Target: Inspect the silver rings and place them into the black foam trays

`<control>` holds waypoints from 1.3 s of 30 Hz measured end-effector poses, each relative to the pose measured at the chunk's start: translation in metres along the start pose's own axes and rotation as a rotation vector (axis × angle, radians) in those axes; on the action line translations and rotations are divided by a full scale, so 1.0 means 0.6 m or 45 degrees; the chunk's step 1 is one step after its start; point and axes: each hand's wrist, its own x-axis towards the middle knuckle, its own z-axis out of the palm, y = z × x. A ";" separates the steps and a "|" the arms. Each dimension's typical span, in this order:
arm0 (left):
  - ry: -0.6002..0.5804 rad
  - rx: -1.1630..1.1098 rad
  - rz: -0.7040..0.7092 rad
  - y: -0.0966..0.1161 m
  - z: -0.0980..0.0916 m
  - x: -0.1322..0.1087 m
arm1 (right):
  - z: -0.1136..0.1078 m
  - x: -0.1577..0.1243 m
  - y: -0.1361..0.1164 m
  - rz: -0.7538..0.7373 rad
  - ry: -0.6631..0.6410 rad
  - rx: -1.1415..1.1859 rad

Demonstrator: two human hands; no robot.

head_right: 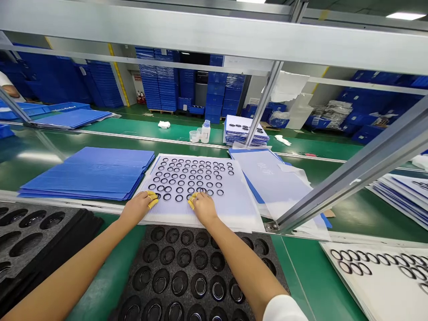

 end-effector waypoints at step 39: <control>-0.419 -1.650 -0.549 0.229 -0.178 -0.126 | -0.151 -0.258 -0.138 1.103 -0.099 2.247</control>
